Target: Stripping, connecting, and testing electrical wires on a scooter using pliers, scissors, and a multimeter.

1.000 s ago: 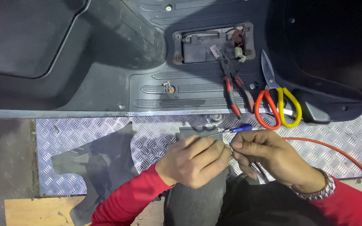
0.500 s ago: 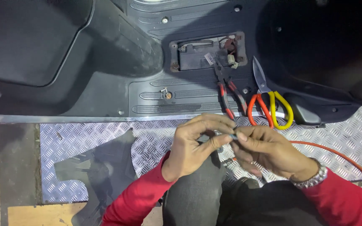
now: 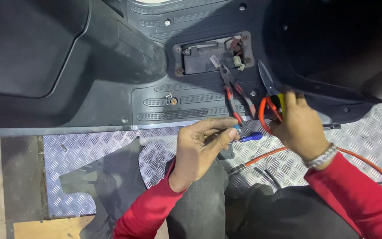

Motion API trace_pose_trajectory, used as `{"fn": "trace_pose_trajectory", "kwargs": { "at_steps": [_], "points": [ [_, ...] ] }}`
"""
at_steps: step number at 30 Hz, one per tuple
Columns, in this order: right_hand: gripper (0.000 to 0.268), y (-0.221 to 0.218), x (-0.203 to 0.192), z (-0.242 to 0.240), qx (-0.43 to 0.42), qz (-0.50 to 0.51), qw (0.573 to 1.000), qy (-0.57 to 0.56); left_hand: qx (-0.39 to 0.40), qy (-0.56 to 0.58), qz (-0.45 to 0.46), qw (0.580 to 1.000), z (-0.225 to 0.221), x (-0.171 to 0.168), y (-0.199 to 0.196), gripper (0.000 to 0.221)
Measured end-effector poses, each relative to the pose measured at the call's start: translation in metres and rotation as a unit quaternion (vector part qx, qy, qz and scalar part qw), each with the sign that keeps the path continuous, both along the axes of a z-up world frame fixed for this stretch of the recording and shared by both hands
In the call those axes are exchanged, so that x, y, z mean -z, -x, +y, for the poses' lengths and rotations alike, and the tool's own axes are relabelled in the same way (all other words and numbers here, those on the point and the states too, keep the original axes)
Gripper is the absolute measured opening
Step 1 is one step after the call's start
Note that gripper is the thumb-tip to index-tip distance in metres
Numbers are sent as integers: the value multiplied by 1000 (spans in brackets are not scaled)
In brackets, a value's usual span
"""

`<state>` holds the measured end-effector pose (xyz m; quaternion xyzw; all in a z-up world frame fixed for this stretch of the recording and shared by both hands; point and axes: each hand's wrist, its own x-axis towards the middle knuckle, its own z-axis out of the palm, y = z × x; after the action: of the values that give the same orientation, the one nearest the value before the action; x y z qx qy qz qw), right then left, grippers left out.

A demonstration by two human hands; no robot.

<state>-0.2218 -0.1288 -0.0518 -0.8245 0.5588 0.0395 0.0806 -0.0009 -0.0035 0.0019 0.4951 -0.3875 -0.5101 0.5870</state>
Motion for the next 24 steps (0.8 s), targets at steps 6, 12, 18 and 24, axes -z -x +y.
{"fn": "trace_pose_trajectory", "kwargs": {
  "at_steps": [6,12,18,24],
  "points": [
    [94,8,-78,36,126,-401,893,-162,-27,17,41,999,-8,-5,-5,20],
    [57,27,-54,104,130,-557,751,-329,-45,24,84,995,-20,-29,3,21],
    [32,-2,-56,106,41,-453,865,-210,-66,36,61,995,-29,-22,14,17],
    [38,-4,-47,105,81,-418,883,-196,-58,55,29,996,-29,-14,14,19]
  ]
}}
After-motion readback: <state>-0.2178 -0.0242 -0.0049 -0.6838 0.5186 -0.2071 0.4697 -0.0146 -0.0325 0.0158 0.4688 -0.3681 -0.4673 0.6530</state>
